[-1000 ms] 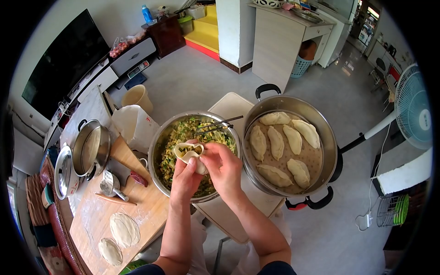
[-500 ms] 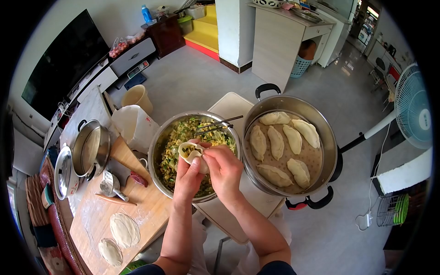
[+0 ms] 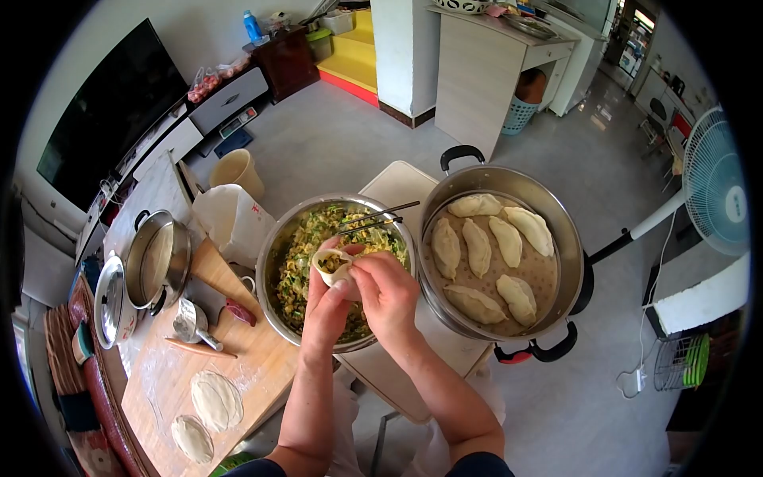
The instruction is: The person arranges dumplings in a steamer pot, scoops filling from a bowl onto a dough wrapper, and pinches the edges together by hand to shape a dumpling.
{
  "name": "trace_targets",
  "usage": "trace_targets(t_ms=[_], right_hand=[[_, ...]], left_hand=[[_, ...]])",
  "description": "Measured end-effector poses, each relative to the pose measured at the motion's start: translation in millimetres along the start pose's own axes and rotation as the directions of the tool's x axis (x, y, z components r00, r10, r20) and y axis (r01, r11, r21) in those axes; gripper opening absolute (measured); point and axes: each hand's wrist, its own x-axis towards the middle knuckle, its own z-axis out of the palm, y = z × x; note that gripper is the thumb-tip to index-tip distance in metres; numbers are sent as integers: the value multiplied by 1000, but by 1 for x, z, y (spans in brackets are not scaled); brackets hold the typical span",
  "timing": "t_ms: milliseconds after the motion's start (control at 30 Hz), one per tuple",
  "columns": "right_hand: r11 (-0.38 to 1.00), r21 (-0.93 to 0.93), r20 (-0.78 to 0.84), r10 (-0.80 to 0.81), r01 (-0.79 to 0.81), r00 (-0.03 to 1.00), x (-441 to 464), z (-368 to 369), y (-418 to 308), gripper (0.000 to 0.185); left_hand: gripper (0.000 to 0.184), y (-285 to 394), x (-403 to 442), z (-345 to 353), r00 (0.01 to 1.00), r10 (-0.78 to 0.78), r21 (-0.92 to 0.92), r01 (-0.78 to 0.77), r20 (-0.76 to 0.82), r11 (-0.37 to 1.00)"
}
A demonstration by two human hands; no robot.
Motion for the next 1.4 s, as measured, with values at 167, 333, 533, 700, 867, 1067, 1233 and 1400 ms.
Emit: trace_targets(t_ms=[167,333,533,700,867,1067,1233,1400], right_hand=[[1000,4,-11,-16,16,1000,2,0,-3,11],[997,-18,19,-80,80,997,4,-2,-4,14],[998,-9,-9,-64,64,998,0,-1,2,12],[995,-34,1,-96,96,995,3,-1,1,11],[1000,21,50,0,-1,999,2,-1,-7,16],[999,39,52,-37,35,998,1,1,-4,17],[999,44,59,-35,32,998,4,1,-10,16],[999,30,34,-29,28,999,1,1,-2,12]], left_hand=[[57,-6,-4,-8,998,-55,-160,55,8,985],[58,-6,-5,-14,995,-95,-113,97,28,989],[59,-6,-5,-17,990,-59,-124,75,126,989],[58,-3,0,-12,989,-57,-179,81,136,981],[56,-2,0,-12,996,-43,-116,51,75,992],[50,0,0,-8,999,-36,-68,37,25,997],[45,0,-1,-7,999,-47,-56,47,-4,997],[45,-5,-1,-11,999,-35,-45,37,36,998]])
